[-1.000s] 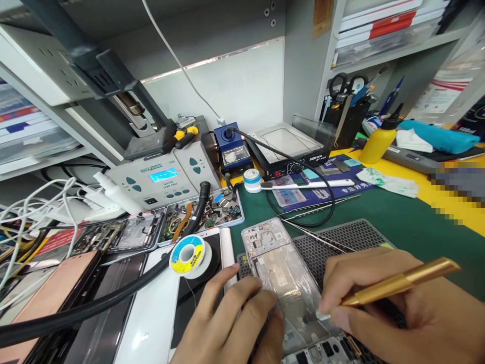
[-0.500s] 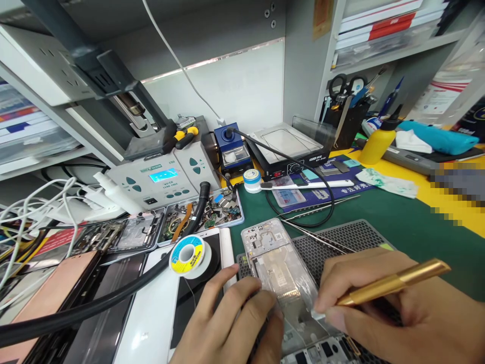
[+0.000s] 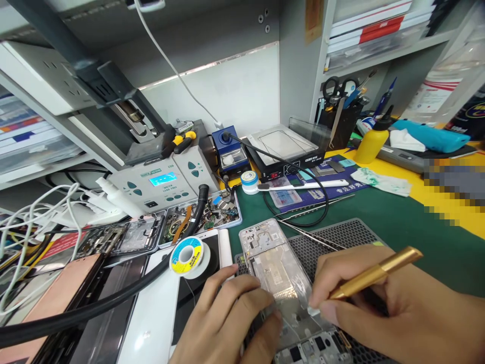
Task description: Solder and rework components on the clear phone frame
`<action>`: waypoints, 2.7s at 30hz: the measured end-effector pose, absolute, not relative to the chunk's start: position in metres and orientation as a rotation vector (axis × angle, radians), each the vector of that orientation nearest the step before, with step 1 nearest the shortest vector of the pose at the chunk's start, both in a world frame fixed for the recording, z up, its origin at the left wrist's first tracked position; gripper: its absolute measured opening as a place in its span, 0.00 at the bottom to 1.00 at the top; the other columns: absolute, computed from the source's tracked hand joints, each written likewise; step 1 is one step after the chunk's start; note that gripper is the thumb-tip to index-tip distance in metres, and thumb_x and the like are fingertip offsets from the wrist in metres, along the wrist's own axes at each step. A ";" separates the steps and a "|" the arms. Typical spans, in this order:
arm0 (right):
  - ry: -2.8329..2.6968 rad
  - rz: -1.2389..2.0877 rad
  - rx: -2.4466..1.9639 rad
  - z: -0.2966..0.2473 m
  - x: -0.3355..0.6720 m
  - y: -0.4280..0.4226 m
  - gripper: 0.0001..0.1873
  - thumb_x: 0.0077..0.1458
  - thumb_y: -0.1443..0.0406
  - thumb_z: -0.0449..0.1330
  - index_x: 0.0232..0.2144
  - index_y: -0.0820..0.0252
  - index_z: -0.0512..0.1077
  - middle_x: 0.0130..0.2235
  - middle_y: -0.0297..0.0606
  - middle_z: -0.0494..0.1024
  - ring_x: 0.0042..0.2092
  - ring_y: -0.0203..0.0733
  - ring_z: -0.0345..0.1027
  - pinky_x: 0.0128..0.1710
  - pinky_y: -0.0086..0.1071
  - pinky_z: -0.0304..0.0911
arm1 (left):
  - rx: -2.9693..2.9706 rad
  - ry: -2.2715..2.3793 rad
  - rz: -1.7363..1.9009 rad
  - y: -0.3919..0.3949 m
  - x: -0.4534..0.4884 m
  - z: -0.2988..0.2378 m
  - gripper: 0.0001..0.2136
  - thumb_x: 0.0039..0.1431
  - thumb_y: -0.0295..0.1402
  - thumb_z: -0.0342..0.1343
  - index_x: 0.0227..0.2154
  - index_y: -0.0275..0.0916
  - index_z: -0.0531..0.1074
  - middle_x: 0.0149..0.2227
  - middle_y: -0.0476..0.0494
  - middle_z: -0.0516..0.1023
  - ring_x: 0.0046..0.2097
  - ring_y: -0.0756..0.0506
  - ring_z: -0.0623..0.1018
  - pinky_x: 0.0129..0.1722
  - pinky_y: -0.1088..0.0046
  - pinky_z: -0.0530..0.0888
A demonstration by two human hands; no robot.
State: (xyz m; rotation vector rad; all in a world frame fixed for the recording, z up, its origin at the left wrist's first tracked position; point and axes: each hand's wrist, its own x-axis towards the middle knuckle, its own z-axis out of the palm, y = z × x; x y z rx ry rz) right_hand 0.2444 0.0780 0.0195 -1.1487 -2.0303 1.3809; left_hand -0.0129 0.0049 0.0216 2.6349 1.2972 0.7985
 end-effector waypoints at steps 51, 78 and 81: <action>-1.820 1.534 -0.991 0.053 0.258 0.097 0.08 0.61 0.63 0.59 0.30 0.58 0.76 0.23 0.29 0.73 0.26 0.41 0.73 0.27 0.34 0.61 | 2.146 1.540 0.344 0.019 0.021 0.088 0.10 0.71 0.29 0.52 0.35 0.41 0.77 0.32 0.48 0.77 0.33 0.47 0.76 0.33 0.71 0.74; -1.767 1.550 -1.136 0.021 0.254 0.109 0.14 0.56 0.53 0.65 0.33 0.58 0.79 0.20 0.36 0.75 0.19 0.36 0.59 0.18 0.30 0.53 | 1.012 1.331 0.882 -0.009 0.000 0.072 0.22 0.61 0.53 0.67 0.33 0.37 0.72 0.27 0.52 0.70 0.25 0.55 0.63 0.23 0.75 0.52; -1.755 1.500 -1.157 0.020 0.252 0.107 0.15 0.57 0.52 0.64 0.31 0.57 0.79 0.19 0.37 0.75 0.19 0.37 0.59 0.18 0.31 0.53 | 1.000 1.304 0.909 -0.010 -0.002 0.068 0.21 0.62 0.50 0.68 0.32 0.37 0.72 0.27 0.52 0.69 0.25 0.55 0.63 0.22 0.76 0.52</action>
